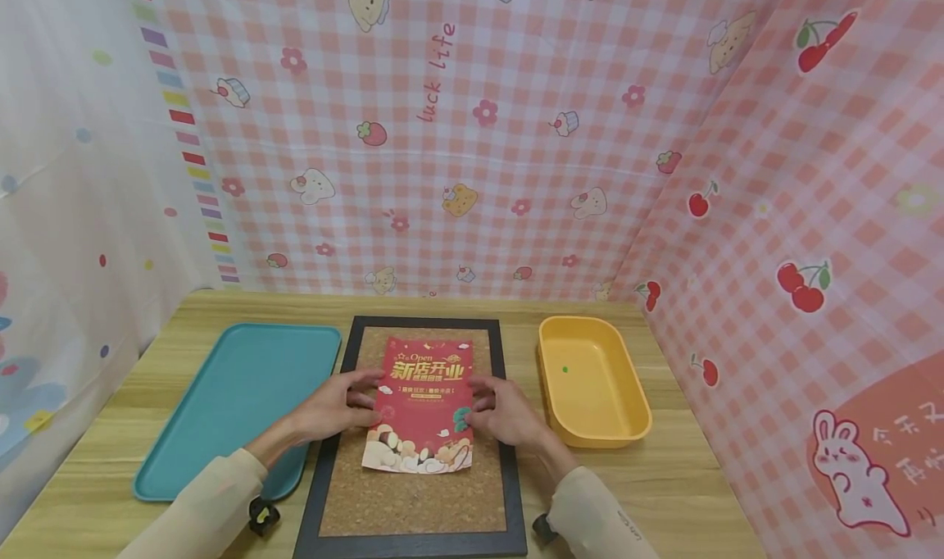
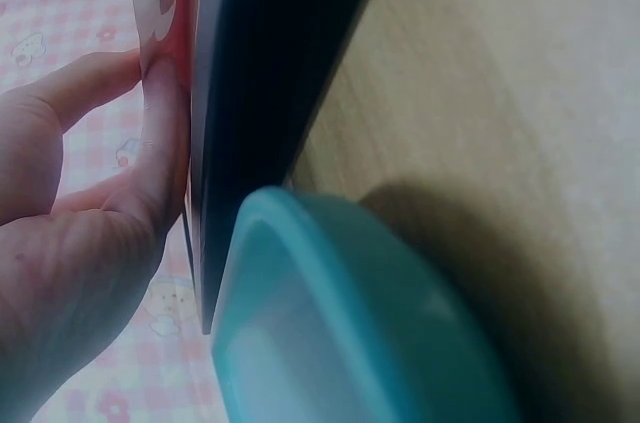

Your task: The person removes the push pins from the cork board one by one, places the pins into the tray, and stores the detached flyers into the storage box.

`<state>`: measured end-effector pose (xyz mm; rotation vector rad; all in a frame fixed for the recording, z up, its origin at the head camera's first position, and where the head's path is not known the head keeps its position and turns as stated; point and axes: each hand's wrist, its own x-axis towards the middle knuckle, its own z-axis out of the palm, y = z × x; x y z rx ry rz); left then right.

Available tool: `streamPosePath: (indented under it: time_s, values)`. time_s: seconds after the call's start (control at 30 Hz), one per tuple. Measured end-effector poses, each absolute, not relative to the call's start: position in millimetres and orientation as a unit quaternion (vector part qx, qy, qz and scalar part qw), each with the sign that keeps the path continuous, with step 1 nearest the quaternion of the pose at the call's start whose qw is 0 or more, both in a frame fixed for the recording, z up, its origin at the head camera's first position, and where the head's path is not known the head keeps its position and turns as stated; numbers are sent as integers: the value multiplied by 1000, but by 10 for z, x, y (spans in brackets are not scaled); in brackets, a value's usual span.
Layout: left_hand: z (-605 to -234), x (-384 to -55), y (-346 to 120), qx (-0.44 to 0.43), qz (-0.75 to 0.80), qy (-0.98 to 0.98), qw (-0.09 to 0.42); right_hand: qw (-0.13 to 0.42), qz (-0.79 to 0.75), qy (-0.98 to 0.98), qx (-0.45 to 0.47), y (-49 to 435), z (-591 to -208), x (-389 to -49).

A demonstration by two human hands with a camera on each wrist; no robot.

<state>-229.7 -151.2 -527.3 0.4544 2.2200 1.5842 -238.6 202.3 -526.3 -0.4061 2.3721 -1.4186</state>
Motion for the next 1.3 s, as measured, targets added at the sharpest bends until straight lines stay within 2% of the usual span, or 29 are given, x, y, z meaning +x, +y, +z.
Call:
streamPosePath:
  time_s: [0.77,1.3]
  values:
    - [-5227,-2327,-1550,169,566,788,176,156,-529,826,-118,1972,-5203,-2382]
    - [-5057,-2360,-1783,179,572,781,174,150,-573,794,-136,1743,-5121,-2409]
